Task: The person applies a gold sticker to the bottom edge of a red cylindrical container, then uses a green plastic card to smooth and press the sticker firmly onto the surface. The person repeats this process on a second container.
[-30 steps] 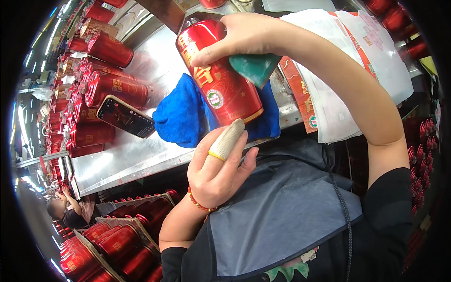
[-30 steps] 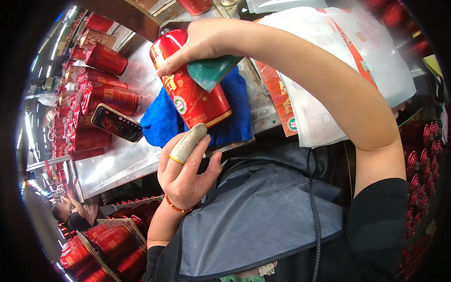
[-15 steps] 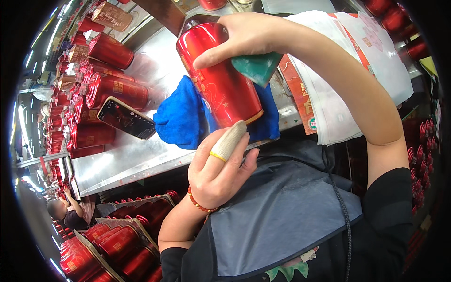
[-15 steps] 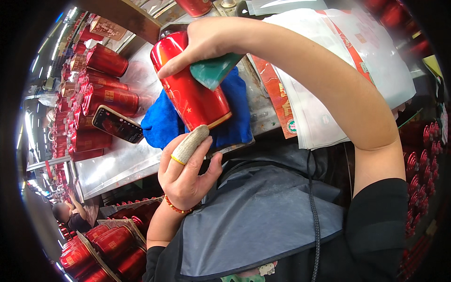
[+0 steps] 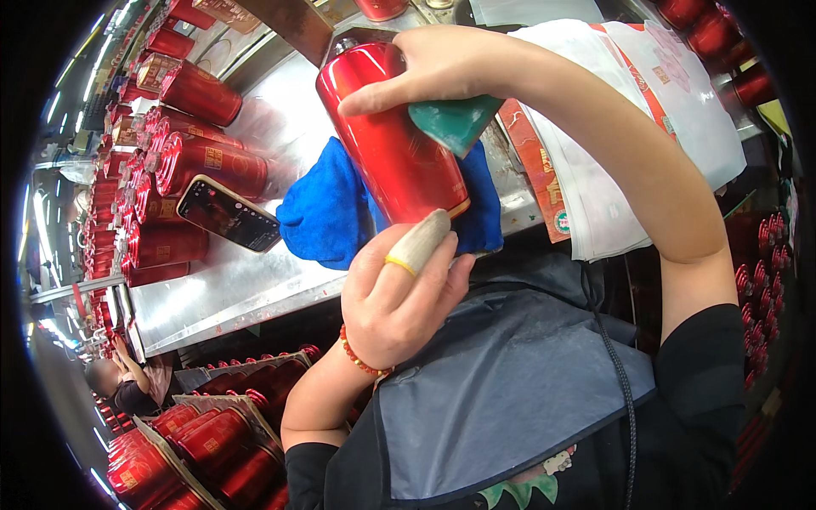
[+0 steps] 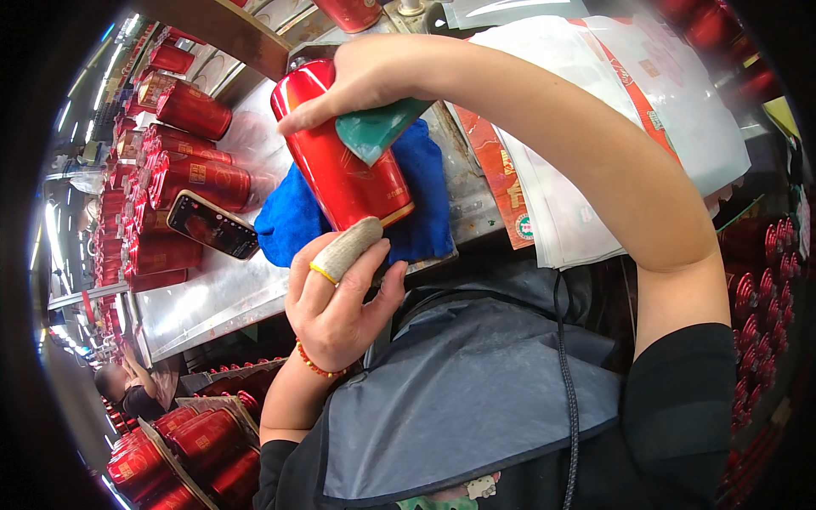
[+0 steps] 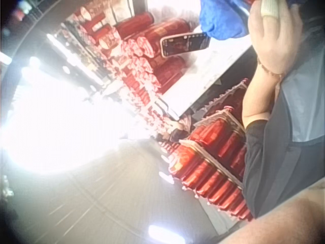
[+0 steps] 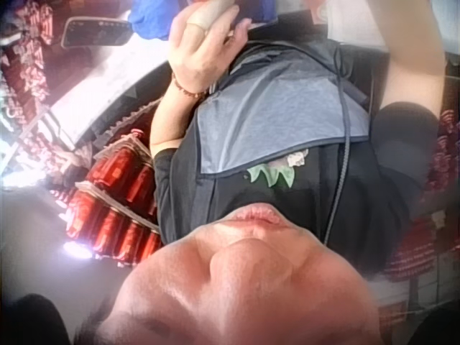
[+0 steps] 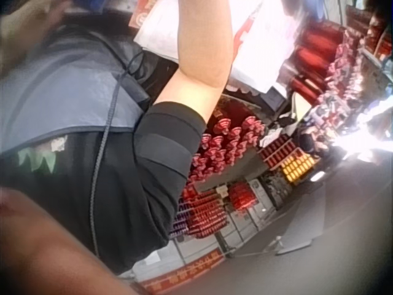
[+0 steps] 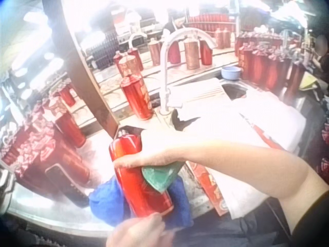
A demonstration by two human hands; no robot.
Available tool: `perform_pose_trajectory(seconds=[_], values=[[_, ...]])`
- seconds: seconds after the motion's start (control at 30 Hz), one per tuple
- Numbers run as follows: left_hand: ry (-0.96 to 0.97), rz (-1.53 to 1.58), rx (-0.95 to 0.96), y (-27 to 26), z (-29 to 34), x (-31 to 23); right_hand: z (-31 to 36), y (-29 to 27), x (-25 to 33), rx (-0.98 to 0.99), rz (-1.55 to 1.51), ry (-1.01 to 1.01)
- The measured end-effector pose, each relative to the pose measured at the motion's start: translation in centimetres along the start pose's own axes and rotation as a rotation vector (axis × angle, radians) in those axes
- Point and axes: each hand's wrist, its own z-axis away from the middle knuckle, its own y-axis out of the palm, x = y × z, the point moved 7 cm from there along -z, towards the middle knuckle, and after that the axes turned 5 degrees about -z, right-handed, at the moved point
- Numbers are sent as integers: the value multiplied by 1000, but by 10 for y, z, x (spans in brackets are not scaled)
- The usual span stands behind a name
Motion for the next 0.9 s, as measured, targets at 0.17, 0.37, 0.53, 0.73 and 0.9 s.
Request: perform_pose_trajectory(seconds=[0.17, 0.37, 0.53, 0.73, 0.9], values=[[-264, -139, -67, 14, 12, 27, 28, -5, -4, -31, -160, -88], [-586, 333, -179, 31, 44, 51, 83, -3, -32, -108, -539, -73], [-600, 349, -132, 33, 46, 53, 121, 45, -22, 9, -604, 107], [-607, 380, -87, 35, 43, 53, 123, 54, -22, -76, -686, 104], [-575, 353, -95, 36, 42, 52, 123, 55, -24, -56, -710, 138]])
